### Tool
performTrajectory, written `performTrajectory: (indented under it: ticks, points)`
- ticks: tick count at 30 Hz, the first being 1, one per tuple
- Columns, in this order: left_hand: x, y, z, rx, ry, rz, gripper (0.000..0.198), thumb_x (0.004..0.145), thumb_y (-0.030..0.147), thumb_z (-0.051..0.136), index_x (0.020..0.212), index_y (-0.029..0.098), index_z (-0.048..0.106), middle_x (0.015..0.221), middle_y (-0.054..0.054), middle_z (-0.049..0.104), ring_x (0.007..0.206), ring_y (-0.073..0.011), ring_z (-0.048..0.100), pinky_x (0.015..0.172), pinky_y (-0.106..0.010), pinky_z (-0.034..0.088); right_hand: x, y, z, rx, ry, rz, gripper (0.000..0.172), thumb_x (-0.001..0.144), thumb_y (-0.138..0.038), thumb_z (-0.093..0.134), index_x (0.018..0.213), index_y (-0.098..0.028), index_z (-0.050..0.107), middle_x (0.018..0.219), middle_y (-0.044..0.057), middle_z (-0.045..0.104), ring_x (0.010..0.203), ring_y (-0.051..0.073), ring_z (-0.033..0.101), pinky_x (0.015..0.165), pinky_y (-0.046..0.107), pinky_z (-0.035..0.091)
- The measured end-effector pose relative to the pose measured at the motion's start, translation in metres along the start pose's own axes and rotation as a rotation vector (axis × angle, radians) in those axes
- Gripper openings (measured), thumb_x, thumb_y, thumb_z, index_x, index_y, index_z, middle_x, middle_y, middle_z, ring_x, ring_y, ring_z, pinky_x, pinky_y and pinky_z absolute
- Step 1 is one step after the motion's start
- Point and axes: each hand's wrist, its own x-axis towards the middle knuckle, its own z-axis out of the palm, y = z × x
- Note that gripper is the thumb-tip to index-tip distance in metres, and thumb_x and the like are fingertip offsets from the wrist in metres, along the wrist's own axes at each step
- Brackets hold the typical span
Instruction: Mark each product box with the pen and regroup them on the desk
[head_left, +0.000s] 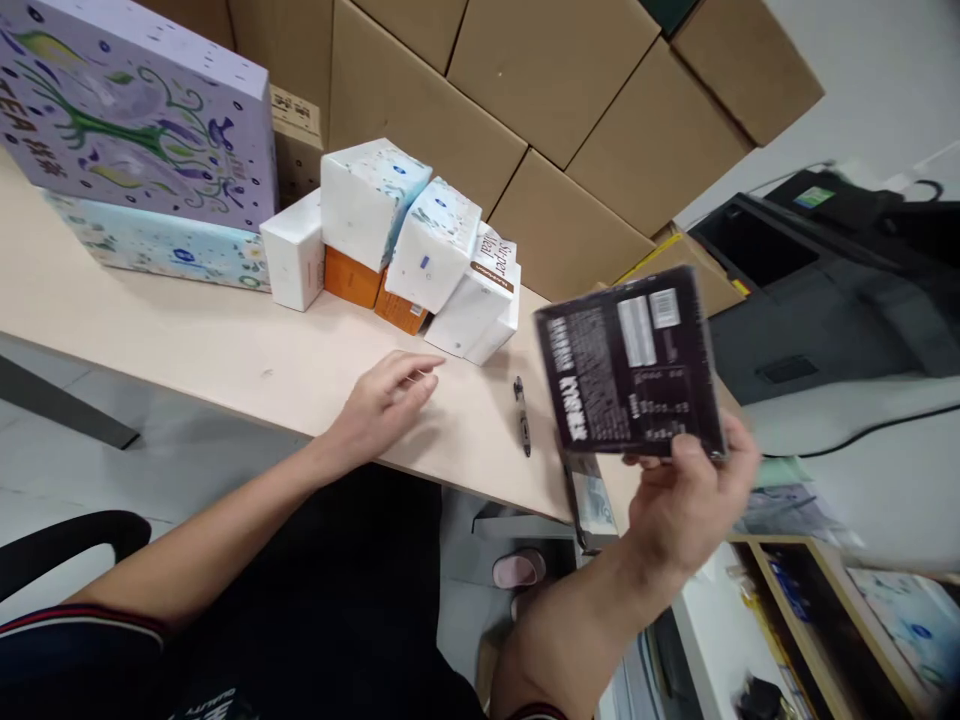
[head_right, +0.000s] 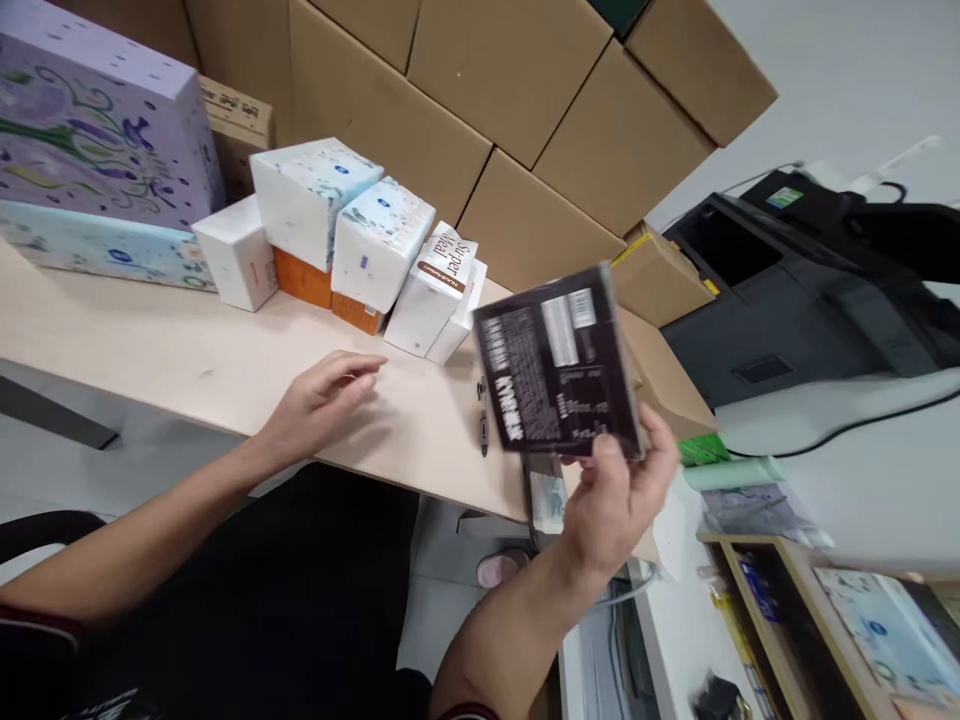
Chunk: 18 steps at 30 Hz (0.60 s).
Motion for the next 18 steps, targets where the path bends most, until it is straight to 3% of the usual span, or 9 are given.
performTrajectory:
  ticks: [4, 7, 10, 13, 18]
  points:
    - [0.001, 0.003, -0.008, -0.195, 0.124, -0.170, 0.057, 0.103, 0.064, 0.050, 0.128, 0.018, 0.071, 0.134, -0.013, 0.071, 0.126, -0.0283, 0.065, 0.112, -0.044, 0.050, -0.033, 0.016, 0.015, 0.145, -0.241, 0.096, 0.050, 0.077, -0.038, 0.080, 0.124, -0.027, 0.069, 0.123, 0.005, 0.071, 0.111, 0.024, 0.068, 0.100, 0.042, 0.054]
    - [-0.001, 0.003, -0.014, -0.260, 0.003, -0.178, 0.064, 0.105, 0.068, 0.040, 0.134, 0.018, 0.069, 0.143, -0.013, 0.068, 0.135, -0.0301, 0.061, 0.121, -0.048, 0.043, -0.046, 0.029, 0.036, 0.115, -0.401, 0.134, 0.054, 0.081, -0.040, 0.081, 0.132, -0.029, 0.068, 0.140, 0.007, 0.068, 0.131, 0.027, 0.063, 0.112, 0.047, 0.049]
    - [-0.003, 0.004, -0.018, -0.282, -0.125, -0.156, 0.062, 0.105, 0.066, 0.041, 0.140, 0.020, 0.064, 0.148, -0.012, 0.065, 0.140, -0.0305, 0.058, 0.124, -0.048, 0.041, -0.054, 0.034, 0.045, 0.085, -0.411, 0.161, 0.070, 0.084, -0.044, 0.080, 0.148, -0.030, 0.057, 0.155, 0.011, 0.058, 0.140, 0.029, 0.058, 0.115, 0.049, 0.048]
    - [-0.003, 0.006, -0.020, -0.262, -0.159, -0.178, 0.058, 0.104, 0.063, 0.048, 0.142, 0.022, 0.060, 0.152, -0.012, 0.061, 0.142, -0.0314, 0.056, 0.124, -0.049, 0.041, -0.063, 0.034, 0.040, 0.036, -0.433, 0.196, 0.078, 0.085, -0.046, 0.079, 0.155, -0.028, 0.050, 0.153, 0.013, 0.060, 0.136, 0.029, 0.060, 0.113, 0.049, 0.050]
    - [-0.002, 0.008, -0.022, -0.299, -0.247, -0.169, 0.057, 0.103, 0.062, 0.052, 0.147, 0.025, 0.053, 0.151, -0.013, 0.061, 0.142, -0.0334, 0.056, 0.121, -0.053, 0.043, -0.080, 0.038, 0.027, -0.120, -0.588, 0.253, 0.054, 0.091, -0.050, 0.072, 0.138, -0.023, 0.066, 0.113, 0.009, 0.078, 0.103, 0.026, 0.072, 0.094, 0.044, 0.058]
